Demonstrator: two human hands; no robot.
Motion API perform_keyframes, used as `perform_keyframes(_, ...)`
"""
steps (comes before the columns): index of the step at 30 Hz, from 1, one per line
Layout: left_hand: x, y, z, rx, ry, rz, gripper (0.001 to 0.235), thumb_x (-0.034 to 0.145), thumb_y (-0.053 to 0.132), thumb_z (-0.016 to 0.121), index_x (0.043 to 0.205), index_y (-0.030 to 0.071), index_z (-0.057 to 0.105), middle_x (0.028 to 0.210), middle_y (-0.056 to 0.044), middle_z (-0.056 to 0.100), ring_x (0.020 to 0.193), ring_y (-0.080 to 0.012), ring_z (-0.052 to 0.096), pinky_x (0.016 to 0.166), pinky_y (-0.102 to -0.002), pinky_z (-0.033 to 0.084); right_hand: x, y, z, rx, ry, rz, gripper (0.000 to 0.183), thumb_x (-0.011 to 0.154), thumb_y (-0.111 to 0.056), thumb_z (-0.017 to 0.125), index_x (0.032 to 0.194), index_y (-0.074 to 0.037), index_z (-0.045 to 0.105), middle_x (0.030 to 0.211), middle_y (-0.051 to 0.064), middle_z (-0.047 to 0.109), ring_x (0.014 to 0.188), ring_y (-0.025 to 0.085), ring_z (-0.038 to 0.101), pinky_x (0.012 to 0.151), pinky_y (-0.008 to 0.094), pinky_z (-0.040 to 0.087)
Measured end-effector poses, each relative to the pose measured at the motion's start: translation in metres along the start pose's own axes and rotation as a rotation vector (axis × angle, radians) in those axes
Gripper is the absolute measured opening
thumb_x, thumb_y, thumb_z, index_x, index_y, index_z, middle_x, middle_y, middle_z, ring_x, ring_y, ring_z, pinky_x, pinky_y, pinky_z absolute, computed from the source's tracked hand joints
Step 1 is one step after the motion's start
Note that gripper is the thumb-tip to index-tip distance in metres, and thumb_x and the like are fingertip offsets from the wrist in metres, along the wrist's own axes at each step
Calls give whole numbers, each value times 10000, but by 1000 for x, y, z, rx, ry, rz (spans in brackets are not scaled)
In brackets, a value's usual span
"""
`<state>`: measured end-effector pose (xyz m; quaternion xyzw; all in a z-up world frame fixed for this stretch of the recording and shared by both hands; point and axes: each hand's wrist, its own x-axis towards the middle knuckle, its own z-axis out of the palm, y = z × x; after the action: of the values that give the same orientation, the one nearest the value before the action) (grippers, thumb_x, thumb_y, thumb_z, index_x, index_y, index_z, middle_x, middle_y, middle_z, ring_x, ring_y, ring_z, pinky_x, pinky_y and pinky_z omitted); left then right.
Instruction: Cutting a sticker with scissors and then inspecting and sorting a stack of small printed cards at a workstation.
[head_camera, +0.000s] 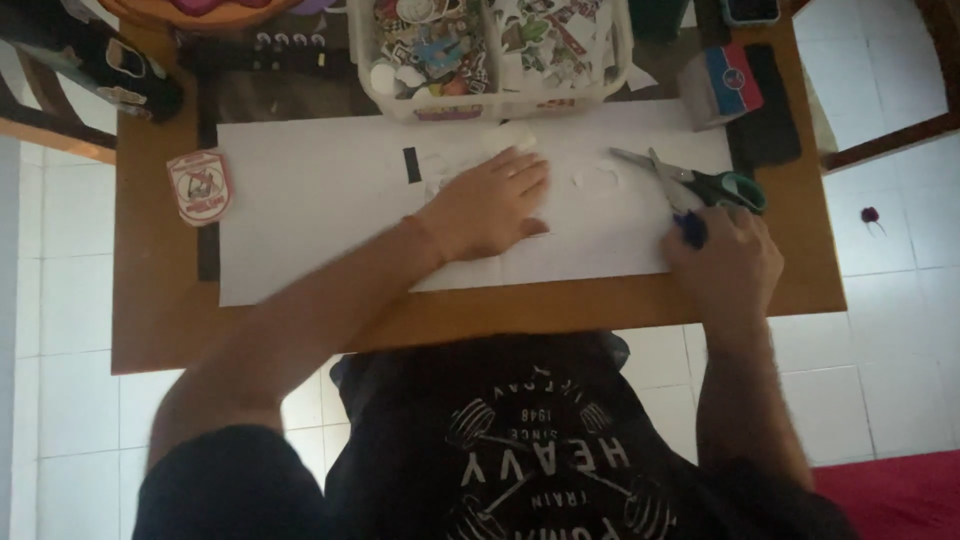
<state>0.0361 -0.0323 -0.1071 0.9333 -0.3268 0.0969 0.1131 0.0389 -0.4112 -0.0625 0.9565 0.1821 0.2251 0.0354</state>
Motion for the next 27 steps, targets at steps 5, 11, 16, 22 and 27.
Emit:
perform_keyframes(5, -68, 10, -79, -33, 35, -232, 892, 1163, 740, 395, 1617, -3, 588, 1685, -231, 566, 1602, -412, 501, 1369, -630, 300, 23, -54, -23, 249, 80, -183, 402, 1063, -378, 835, 1357, -104, 840, 1346, 163, 753, 1228, 381, 753, 985, 478, 620)
perform_keyframes(11, -90, 33, -124, -112, -143, -737, 1355, 941, 904, 686, 1744, -106, 274, 1817, -378, 230, 1716, -529, 184, 1406, -651, 150, 71, -140, -83, 285, -767, -137, 824, 1163, -481, 539, 1757, 60, 357, 1855, 289, 289, 1750, 385, 208, 1435, 487, 120)
perform_keyframes(16, -61, 42, -97, -152, -70, -665, 1448, 869, 867, 823, 1710, -180, 280, 1780, -452, 256, 1681, -611, 213, 1385, -700, 171, 81, -165, -72, 349, -681, -344, 753, 1191, -393, 516, 1714, 132, 385, 1787, 369, 374, 1712, 468, 296, 1400, 571, 210)
perform_keyframes(22, -42, 30, -87, -227, -169, -516, 1305, 1000, 850, 679, 1760, -92, 190, 1838, -346, 211, 1733, -488, 173, 1433, -612, 116, 89, -141, -34, 664, -640, -498, 589, 1202, -233, 457, 1744, -8, 418, 1816, 273, 380, 1719, 388, 290, 1426, 524, 125)
perform_keyframes(27, -40, 32, -93, -221, -143, -403, 1415, 869, 920, 781, 1791, -4, 234, 1843, -297, 260, 1730, -480, 212, 1418, -657, 169, 79, -105, -1, 648, -226, -538, 379, 1140, -251, 754, 1482, -88, 758, 1590, 117, 698, 1525, 282, 630, 1290, 428, 461)
